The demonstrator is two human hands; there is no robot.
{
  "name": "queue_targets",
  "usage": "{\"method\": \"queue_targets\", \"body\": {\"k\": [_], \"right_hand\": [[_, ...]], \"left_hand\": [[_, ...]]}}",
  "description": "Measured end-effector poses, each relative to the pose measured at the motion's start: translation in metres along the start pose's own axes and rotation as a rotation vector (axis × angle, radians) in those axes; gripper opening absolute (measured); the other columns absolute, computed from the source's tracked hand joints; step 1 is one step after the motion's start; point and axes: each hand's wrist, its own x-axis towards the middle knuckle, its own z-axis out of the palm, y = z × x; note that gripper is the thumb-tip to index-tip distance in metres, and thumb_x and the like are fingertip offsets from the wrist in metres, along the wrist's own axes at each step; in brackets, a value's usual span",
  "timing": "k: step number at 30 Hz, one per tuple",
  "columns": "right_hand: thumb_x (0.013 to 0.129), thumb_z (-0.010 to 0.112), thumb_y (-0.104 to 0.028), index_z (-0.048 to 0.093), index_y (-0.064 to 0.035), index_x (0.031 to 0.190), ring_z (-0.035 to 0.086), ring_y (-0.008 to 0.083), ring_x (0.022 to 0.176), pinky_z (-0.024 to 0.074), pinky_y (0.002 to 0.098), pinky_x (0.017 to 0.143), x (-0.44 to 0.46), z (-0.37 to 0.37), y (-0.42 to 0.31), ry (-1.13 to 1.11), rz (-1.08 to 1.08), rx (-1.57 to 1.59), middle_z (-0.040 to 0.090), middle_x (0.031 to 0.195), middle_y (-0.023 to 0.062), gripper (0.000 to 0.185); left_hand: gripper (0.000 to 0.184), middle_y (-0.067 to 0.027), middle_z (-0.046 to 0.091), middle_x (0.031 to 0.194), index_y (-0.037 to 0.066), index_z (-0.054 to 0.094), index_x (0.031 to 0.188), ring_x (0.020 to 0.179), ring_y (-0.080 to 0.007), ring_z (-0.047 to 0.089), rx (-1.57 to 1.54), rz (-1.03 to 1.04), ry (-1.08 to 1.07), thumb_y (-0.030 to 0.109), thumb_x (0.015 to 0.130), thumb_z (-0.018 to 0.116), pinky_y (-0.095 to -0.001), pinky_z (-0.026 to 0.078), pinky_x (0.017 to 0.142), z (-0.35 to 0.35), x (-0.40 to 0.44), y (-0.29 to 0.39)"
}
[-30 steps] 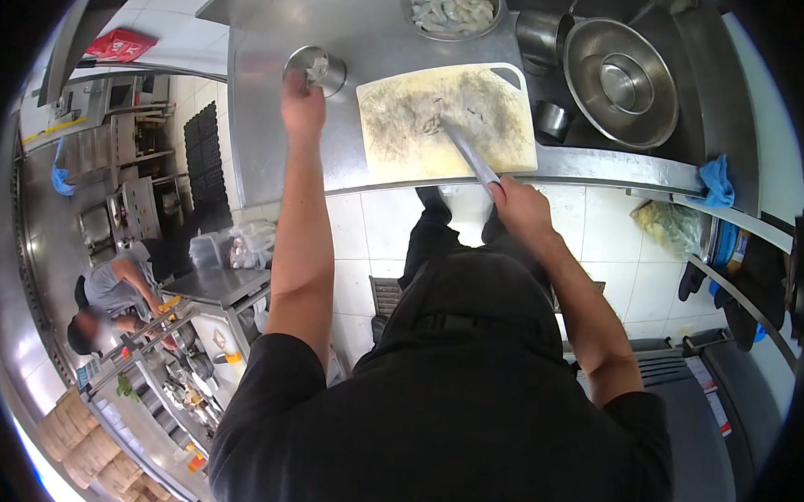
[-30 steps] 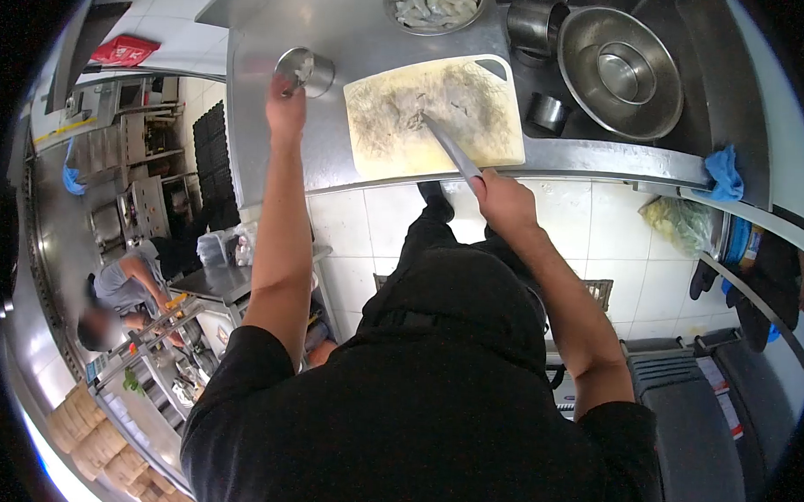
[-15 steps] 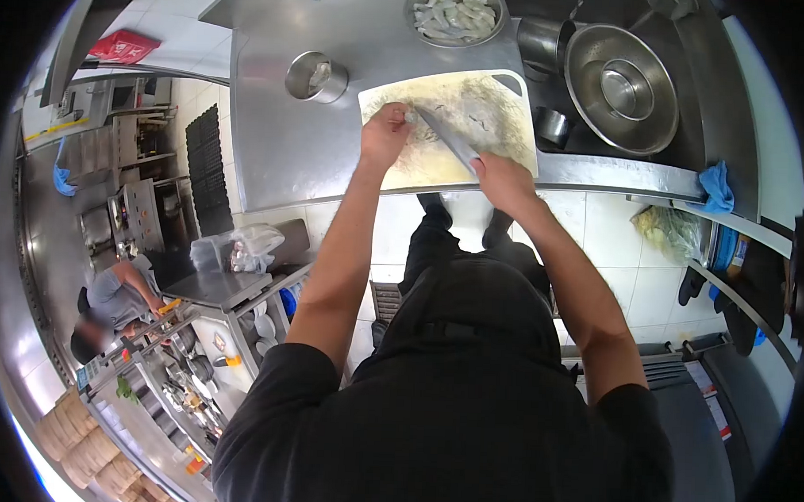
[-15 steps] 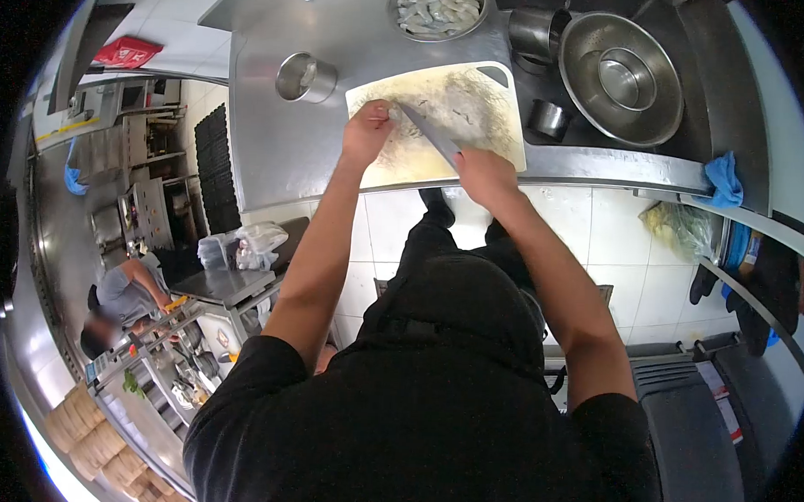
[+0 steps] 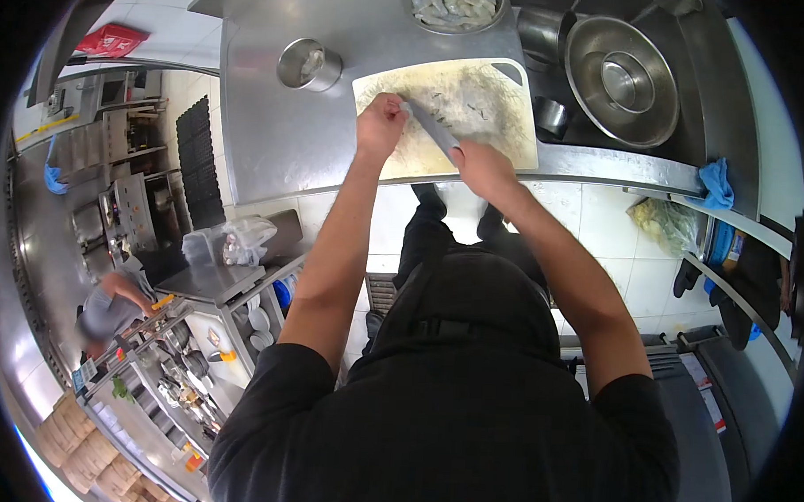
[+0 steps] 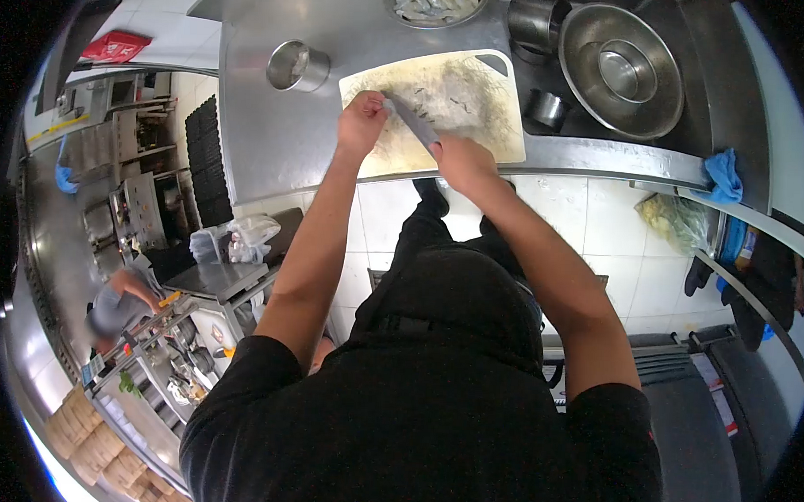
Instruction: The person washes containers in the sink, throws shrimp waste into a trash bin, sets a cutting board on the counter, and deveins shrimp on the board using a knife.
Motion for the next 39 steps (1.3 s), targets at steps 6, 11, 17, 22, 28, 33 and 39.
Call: {"method": "queue_targets", "body": {"k": [6,11,17,22,28,33,39], "right_hand": [[0.106,0.049,-0.040,0.066,-0.0046,0.106,0.071,0.0432,0.094,0.0540,0.0568,0.083,-0.041,0.012,0.004,-0.043,0.049,0.053,0.074,0.098,0.0210,0.039],[0.106,0.050,-0.038,0.064,-0.0041,0.106,0.071,0.0427,0.090,0.0547,0.0561,0.081,-0.058,0.022,0.013,-0.054,0.014,0.006,0.073,0.093,0.0221,0.037],[0.107,0.049,-0.037,0.064,-0.0043,0.105,0.071,0.0421,0.089,0.0549,0.0554,0.080,-0.074,0.005,0.016,-0.039,0.029,-0.004,0.073,0.092,0.0221,0.036],[0.107,0.047,-0.037,0.065,-0.0041,0.106,0.071,0.0424,0.092,0.0542,0.0558,0.081,-0.062,-0.002,0.013,0.008,0.018,-0.013,0.073,0.094,0.0217,0.037],[0.107,0.047,-0.035,0.066,-0.0025,0.104,0.070,0.0442,0.092,0.0535,0.0571,0.081,-0.048,-0.002,0.019,0.025,0.007,-0.019,0.073,0.094,0.0225,0.038],[0.107,0.047,-0.036,0.066,-0.0024,0.104,0.070,0.0445,0.090,0.0532,0.0577,0.081,-0.058,-0.010,0.018,0.055,0.091,-0.005,0.073,0.093,0.0221,0.038],[0.106,0.048,-0.037,0.065,-0.0029,0.105,0.070,0.0443,0.089,0.0531,0.0575,0.081,-0.049,0.015,0.016,0.057,-0.030,0.001,0.073,0.092,0.0224,0.038]], "left_hand": [[0.026,-0.0055,0.075,0.091,0.009,0.070,0.113,0.084,-0.0171,0.073,0.034,-0.019,0.005,0.011,0.087,0.076,-0.0321,0.059,0.080,0.000,-0.002,0.004],[0.026,-0.0072,0.075,0.092,0.010,0.072,0.114,0.084,-0.0194,0.073,0.100,0.032,-0.003,0.012,0.088,0.071,-0.0332,0.058,0.080,0.002,0.001,-0.001],[0.023,-0.0100,0.074,0.094,0.011,0.074,0.109,0.083,-0.0232,0.072,0.127,0.051,-0.027,0.012,0.087,0.068,-0.0358,0.058,0.080,0.000,0.003,-0.004],[0.021,-0.0101,0.073,0.094,0.008,0.072,0.107,0.083,-0.0231,0.071,0.051,0.047,-0.038,0.011,0.086,0.070,-0.0349,0.058,0.080,-0.002,0.003,-0.005],[0.023,-0.0090,0.069,0.087,0.006,0.069,0.106,0.080,-0.0242,0.068,0.185,0.081,-0.135,0.008,0.083,0.072,-0.0359,0.057,0.078,-0.010,0.004,0.001],[0.025,-0.0103,0.068,0.094,0.007,0.066,0.105,0.082,-0.0258,0.068,0.243,0.185,-0.109,0.007,0.081,0.070,-0.0373,0.056,0.078,-0.012,0.003,0.001],[0.021,-0.0108,0.064,0.097,0.007,0.063,0.100,0.087,-0.0314,0.067,0.274,0.237,-0.138,0.007,0.081,0.070,-0.0426,0.055,0.078,-0.020,-0.004,0.014]]}}
